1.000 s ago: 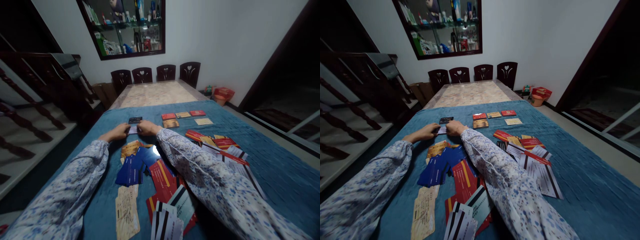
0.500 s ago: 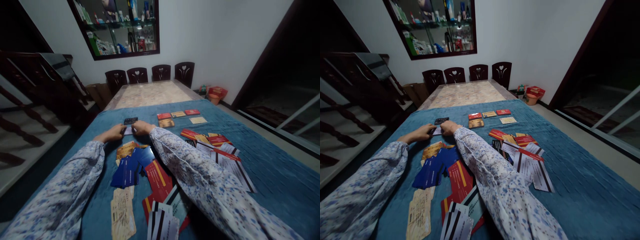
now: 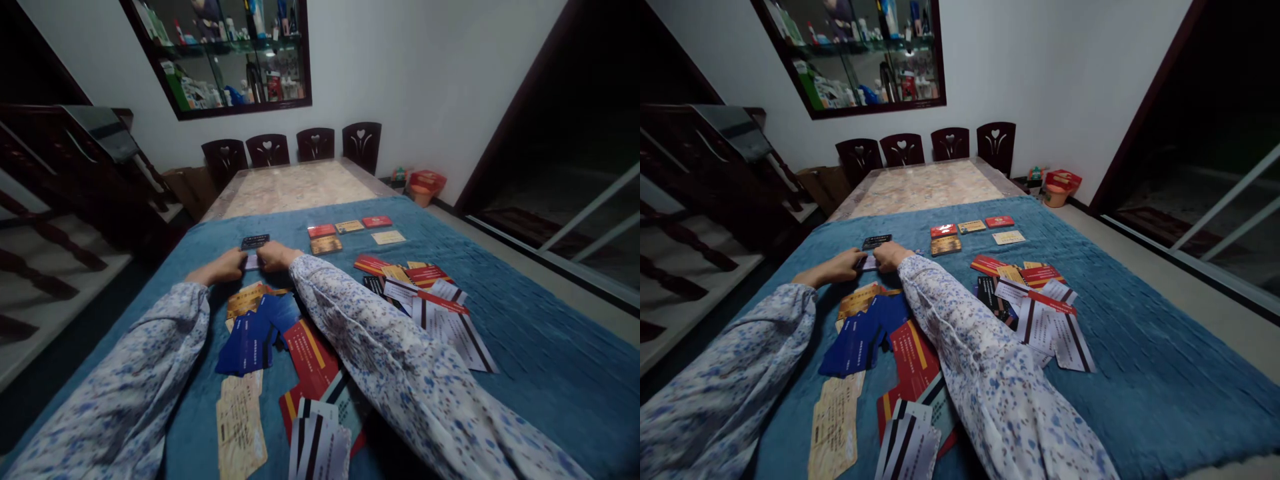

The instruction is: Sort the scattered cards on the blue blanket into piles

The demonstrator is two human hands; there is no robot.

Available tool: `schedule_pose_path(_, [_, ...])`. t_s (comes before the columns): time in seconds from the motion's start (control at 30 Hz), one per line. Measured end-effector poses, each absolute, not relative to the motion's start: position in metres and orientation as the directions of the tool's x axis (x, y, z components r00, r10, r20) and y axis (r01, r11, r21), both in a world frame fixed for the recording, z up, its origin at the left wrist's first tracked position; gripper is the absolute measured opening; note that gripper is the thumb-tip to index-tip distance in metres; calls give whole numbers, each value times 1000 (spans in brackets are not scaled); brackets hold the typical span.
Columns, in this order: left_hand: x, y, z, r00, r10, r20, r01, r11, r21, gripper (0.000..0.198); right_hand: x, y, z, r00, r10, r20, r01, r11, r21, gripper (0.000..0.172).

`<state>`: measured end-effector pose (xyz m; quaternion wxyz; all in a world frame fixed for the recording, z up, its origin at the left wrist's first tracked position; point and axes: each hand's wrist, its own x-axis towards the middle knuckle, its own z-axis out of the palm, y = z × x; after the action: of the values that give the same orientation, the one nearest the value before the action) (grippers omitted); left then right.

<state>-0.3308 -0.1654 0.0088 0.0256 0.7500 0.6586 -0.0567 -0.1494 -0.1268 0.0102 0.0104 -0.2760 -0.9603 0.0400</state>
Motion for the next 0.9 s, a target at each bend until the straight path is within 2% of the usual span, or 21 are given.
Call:
schedule_pose_path(0.2, [-330,-167,6,112,987,-111,992,-118,-48,40,-150,-128,11,-833,554,-4,551,829,-94,31])
schedule_pose_path(0.5, [-332,-166,3,94,990,-106,994,-99,-47,72,-147,-132,11,-824,566,-15,566,821,-73,35])
schedule_pose_path(0.7, [-331,-166,-1,88,990,-114,991,-98,-89,62,-143,-135,14,-829,559,-7,559,828,-42,35])
schedule_pose_path(0.9, [-334,-169,-2,96,993,-75,991,-103,-90,65,-135,-137,16,-837,547,21,546,837,-21,36])
